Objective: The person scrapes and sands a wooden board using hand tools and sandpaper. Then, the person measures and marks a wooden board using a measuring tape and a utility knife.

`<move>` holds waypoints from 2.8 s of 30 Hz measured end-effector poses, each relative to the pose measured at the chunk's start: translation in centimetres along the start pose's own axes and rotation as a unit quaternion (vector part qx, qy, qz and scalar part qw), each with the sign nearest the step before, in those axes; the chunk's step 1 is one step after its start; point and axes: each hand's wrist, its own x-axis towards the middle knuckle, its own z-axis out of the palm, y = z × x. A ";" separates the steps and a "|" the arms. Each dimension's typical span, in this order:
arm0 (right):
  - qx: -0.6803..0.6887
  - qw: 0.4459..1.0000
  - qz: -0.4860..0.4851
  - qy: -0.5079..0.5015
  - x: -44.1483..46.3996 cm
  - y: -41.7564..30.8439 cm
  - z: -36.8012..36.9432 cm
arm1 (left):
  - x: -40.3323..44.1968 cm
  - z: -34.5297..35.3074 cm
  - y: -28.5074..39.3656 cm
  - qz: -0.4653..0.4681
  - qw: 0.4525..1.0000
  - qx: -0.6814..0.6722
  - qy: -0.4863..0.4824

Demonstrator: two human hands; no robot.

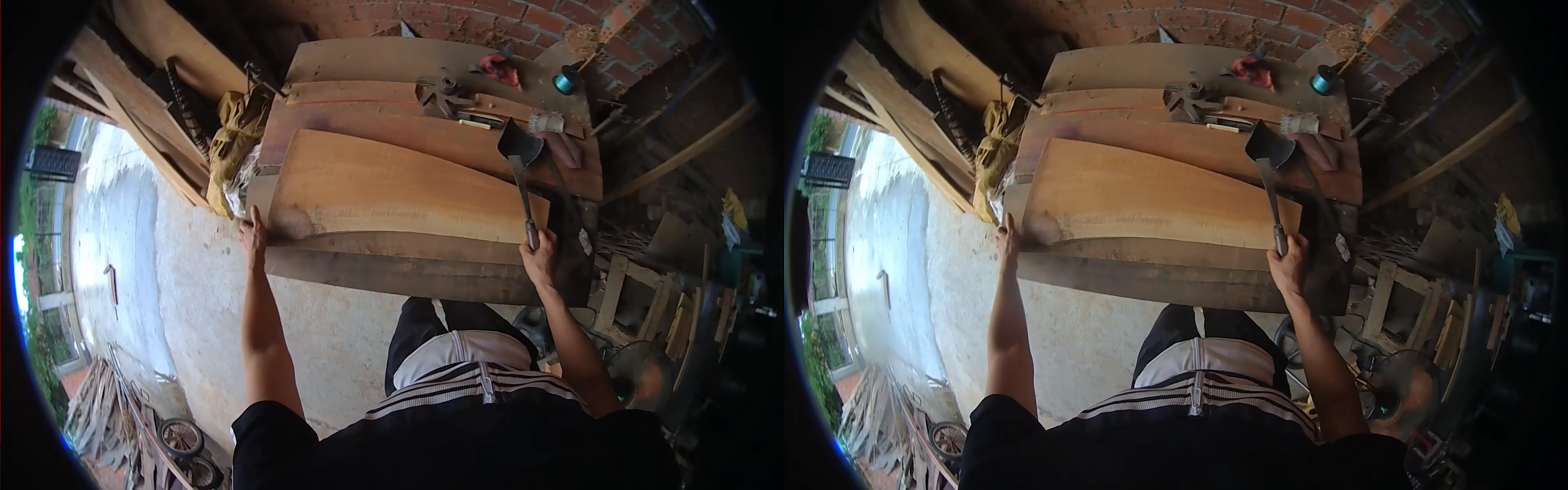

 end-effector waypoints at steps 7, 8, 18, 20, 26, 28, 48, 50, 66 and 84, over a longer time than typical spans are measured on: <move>0.026 0.999 -0.005 -0.025 -2.8 4.1 -1.2 | -10.6 -3.8 5.5 -0.100 0.994 0.050 -0.008; 0.016 1.000 -0.010 -0.020 -2.6 4.5 -1.0 | -11.0 -3.7 6.3 -0.044 0.997 0.054 0.014; -0.015 0.999 -0.028 -0.034 0.0 2.6 -1.3 | -16.3 -1.7 9.6 -0.003 0.994 -0.005 0.109; -0.034 0.998 -0.041 -0.041 -0.3 2.2 -2.1 | -17.6 -1.8 8.3 -0.009 0.996 -0.030 0.081; -0.130 0.971 -0.202 0.002 -1.6 0.4 -4.8 | -18.7 -2.1 7.5 -0.024 0.997 -0.026 0.062; -0.089 0.970 -0.226 -0.017 -2.0 -3.5 -7.2 | -19.8 -1.2 8.1 -0.021 0.994 -0.033 0.100; -0.082 0.783 -0.539 -0.300 0.0 -24.3 2.9 | -33.2 0.3 15.2 0.036 0.975 -0.201 0.087; -0.088 0.783 -0.542 -0.293 -0.1 -24.9 3.5 | -34.5 -0.3 16.0 0.094 0.977 -0.193 0.016; -0.108 0.751 -0.579 -0.299 -1.5 -31.2 8.9 | -36.1 0.9 18.7 0.330 0.937 -0.009 -0.117; -0.174 0.744 -0.552 -0.334 -1.8 -32.8 7.9 | -35.2 0.1 18.3 0.348 0.933 -0.049 -0.081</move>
